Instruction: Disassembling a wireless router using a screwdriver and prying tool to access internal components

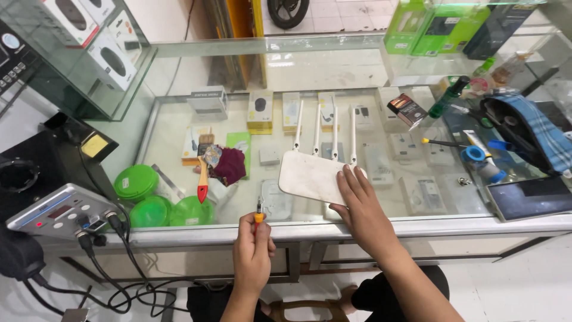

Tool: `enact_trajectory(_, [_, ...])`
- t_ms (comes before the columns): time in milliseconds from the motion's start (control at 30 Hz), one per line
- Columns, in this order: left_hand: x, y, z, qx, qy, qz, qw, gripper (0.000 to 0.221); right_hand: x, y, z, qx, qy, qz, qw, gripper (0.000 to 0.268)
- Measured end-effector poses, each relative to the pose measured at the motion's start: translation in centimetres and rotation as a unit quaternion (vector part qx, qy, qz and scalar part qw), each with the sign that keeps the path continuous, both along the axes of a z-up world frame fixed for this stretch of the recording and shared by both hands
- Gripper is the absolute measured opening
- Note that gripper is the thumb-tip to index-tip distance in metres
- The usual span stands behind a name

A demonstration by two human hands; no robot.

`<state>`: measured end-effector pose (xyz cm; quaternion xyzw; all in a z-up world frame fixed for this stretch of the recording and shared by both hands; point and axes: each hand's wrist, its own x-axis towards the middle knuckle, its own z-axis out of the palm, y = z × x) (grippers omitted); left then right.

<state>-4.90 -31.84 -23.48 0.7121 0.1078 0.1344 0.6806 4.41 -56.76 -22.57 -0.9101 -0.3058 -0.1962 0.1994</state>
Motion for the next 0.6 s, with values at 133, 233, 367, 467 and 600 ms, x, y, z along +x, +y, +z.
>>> enact_trajectory(133, [0.3, -0.7, 1.6, 0.091, 0.066, 0.008, 0.994, 0.023, -1.5, 0.2, 1.4, 0.176, 0.043, 0.005, 0.983, 0.057])
enact_trajectory(233, [1.5, -2.9, 4.4, 0.007, 0.094, -0.091, 0.991, 0.030, -2.9, 1.3, 1.4, 0.437, 0.115, -0.027, 0.892, 0.055])
enact_trajectory(367, [4.0, -6.3, 6.5, -0.011, 0.070, -0.138, 0.988, 0.036, -4.0, 4.7, 3.1, 0.793, 0.207, -0.054, 0.571, 0.077])
enact_trajectory(467, [5.3, -8.5, 7.0, -0.119, 0.075, -0.145, 0.979, 0.058, -4.5, 5.4, 2.0, 0.831, 0.209, -0.049, 0.514, 0.059])
enact_trajectory(600, [5.5, -8.6, 7.6, -0.136, 0.052, -0.118, 0.982, 0.053, -4.8, 3.7, -0.5, 0.758, 0.279, 0.059, 0.586, 0.062])
